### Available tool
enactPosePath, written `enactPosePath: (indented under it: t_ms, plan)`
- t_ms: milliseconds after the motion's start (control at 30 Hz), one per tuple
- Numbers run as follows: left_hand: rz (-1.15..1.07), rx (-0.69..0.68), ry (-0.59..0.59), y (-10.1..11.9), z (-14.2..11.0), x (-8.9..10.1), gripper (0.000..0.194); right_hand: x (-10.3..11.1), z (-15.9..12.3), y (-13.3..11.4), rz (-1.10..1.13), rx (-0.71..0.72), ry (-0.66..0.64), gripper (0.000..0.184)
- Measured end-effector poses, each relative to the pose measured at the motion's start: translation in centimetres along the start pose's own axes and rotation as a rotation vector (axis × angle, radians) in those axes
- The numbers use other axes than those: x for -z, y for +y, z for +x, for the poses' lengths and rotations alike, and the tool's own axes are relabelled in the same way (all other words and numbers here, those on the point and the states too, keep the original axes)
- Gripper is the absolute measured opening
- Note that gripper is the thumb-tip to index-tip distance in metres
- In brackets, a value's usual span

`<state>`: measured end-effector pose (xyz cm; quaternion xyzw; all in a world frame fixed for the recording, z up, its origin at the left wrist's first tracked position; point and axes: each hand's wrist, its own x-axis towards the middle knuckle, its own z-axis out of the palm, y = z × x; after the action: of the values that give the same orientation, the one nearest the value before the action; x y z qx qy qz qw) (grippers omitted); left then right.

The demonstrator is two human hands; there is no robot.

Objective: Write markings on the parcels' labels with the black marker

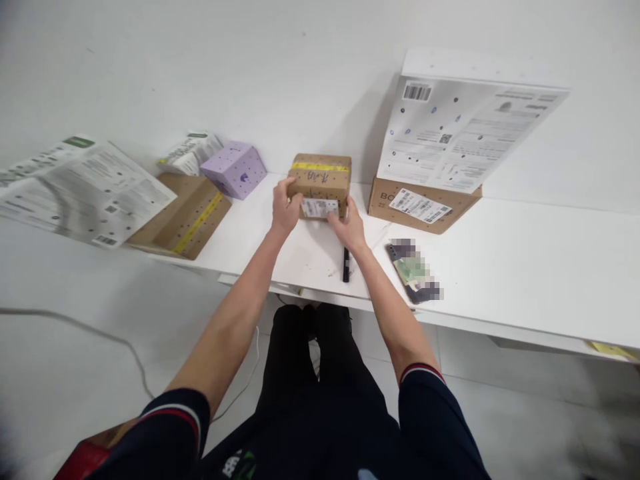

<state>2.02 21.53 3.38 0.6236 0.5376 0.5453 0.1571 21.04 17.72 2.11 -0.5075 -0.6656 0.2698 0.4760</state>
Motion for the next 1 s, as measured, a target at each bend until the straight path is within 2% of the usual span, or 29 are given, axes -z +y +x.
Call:
enactPosePath:
  t_ms: [67, 200, 267, 333, 433, 533, 600, 733, 1000]
  plan:
    - [0.046, -0.021, 0.105, 1.5, -3.9, 2.5, 0.029, 0.1, -2.9, -2.3, 0.078, -0.097, -0.026, 0.063]
    - [0.122, 0.045, 0.313, 4.0, -12.3, 7.5, 0.036, 0.1, -9.9, -6.7, 0.127, -0.184, -0.075, 0.052]
    - [0.134, 0.111, 0.378, 4.8, -15.1, 9.2, 0.042, -0.1, -12.9, -8.0, 0.122, -0.187, -0.063, 0.050]
    - [0.158, 0.167, 0.378, 5.2, -16.5, 10.3, 0.046, -0.2, -14.9, -8.5, 0.101, -0.181, -0.032, 0.050]
    - [0.214, 0.174, 0.261, 5.5, -16.6, 11.5, 0.046, -0.1, -16.0, -8.6, -0.010, -0.124, 0.016, 0.056]
    - [0.248, 0.155, 0.119, 6.0, -15.7, 12.2, 0.042, 0.3, -15.0, -8.9, -0.195, 0.025, 0.022, 0.059]
    - [0.257, 0.165, 0.069, 6.4, -15.2, 12.5, 0.040, 0.4, -13.9, -9.3, -0.286, 0.113, -0.002, 0.058]
    - [0.271, 0.195, 0.033, 6.8, -14.7, 12.6, 0.038, -0.2, -12.3, -9.9, -0.366, 0.133, -0.059, 0.058]
    - [0.250, 0.174, 0.056, 6.4, -14.8, 12.3, 0.038, -1.1, -12.1, -9.7, -0.355, 0.096, -0.018, 0.051]
